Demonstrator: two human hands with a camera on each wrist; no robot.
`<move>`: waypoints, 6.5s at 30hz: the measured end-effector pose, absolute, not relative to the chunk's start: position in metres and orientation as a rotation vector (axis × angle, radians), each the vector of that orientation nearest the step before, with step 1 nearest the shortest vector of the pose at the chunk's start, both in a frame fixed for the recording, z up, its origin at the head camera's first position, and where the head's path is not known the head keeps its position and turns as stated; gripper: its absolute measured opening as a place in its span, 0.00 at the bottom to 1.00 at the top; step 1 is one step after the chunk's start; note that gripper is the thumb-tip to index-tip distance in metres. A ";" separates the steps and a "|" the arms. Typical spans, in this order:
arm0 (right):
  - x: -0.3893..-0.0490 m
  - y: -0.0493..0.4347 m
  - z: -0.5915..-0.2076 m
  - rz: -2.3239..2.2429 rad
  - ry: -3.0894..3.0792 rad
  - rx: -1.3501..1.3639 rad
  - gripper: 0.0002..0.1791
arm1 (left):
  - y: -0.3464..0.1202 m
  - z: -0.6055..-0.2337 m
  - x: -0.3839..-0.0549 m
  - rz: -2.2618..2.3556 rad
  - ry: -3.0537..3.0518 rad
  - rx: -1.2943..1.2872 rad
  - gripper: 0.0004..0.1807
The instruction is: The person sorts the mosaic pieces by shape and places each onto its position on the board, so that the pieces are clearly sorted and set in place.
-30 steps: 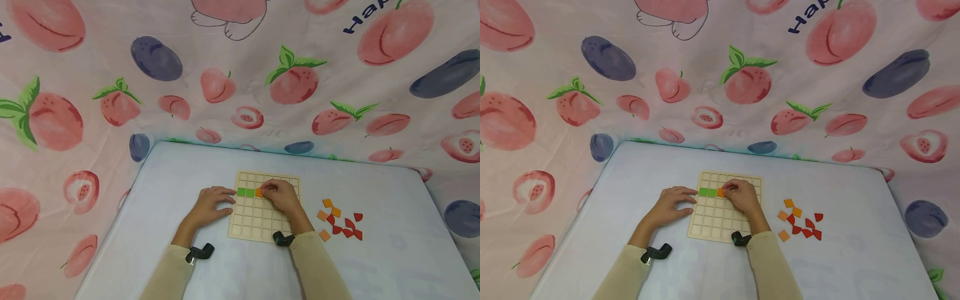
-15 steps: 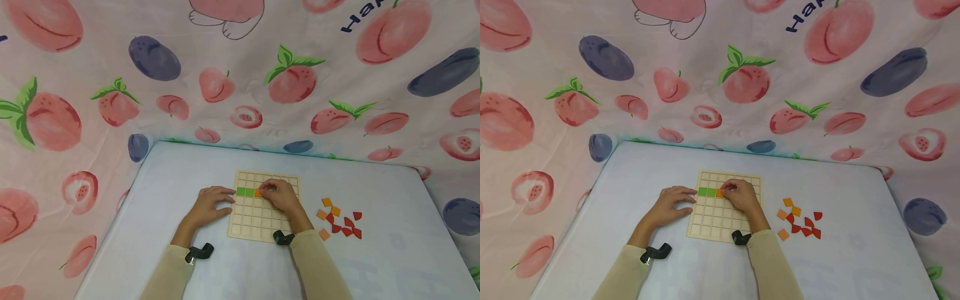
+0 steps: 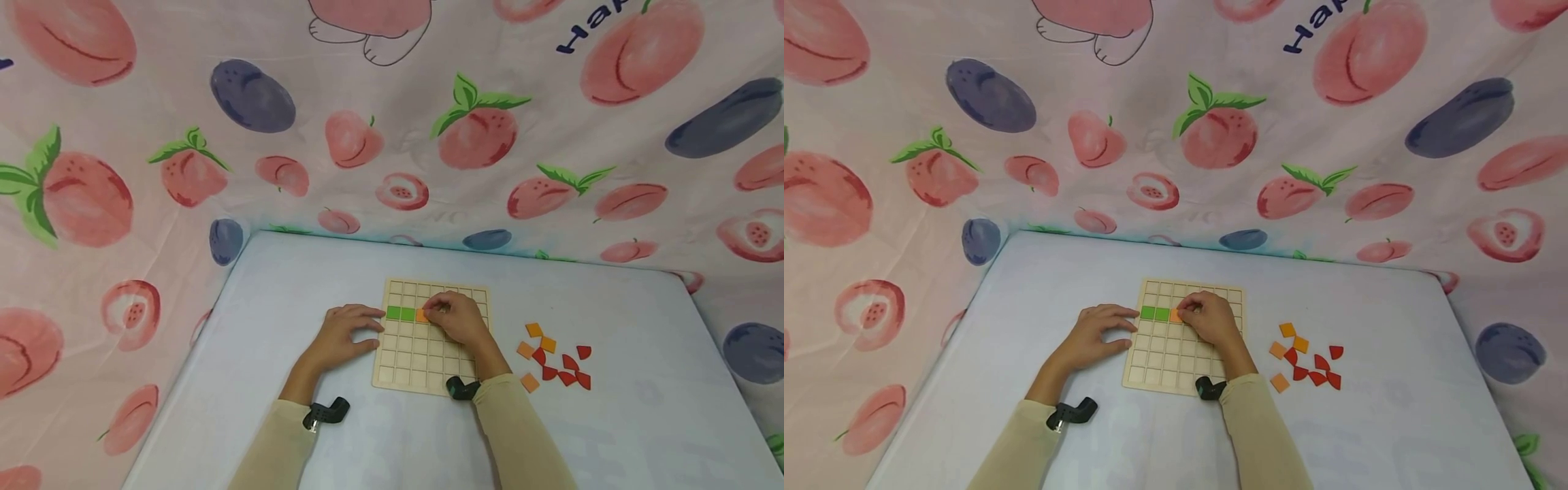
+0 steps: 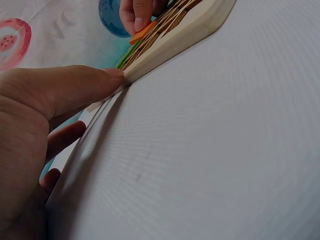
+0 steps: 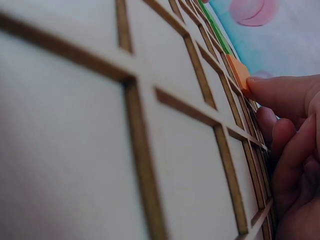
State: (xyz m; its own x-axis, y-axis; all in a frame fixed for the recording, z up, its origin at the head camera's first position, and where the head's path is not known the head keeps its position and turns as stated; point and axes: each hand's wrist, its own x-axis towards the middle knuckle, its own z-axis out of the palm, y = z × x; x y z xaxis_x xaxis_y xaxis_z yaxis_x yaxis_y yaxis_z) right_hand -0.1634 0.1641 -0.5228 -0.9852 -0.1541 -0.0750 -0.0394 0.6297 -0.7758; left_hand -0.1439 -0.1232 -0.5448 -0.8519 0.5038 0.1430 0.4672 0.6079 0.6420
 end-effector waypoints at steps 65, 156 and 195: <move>-0.162 0.170 -0.521 -1.290 2.638 -0.131 0.11 | -0.123 -0.547 -0.143 1.085 2.778 0.838 0.11; -0.110 0.349 -0.503 -0.786 2.826 0.133 0.26 | -0.124 -0.545 -0.144 1.058 2.778 0.836 0.11; -0.111 0.318 -0.503 -1.065 2.836 0.144 0.26 | -0.123 -0.546 -0.143 1.068 2.774 0.834 0.11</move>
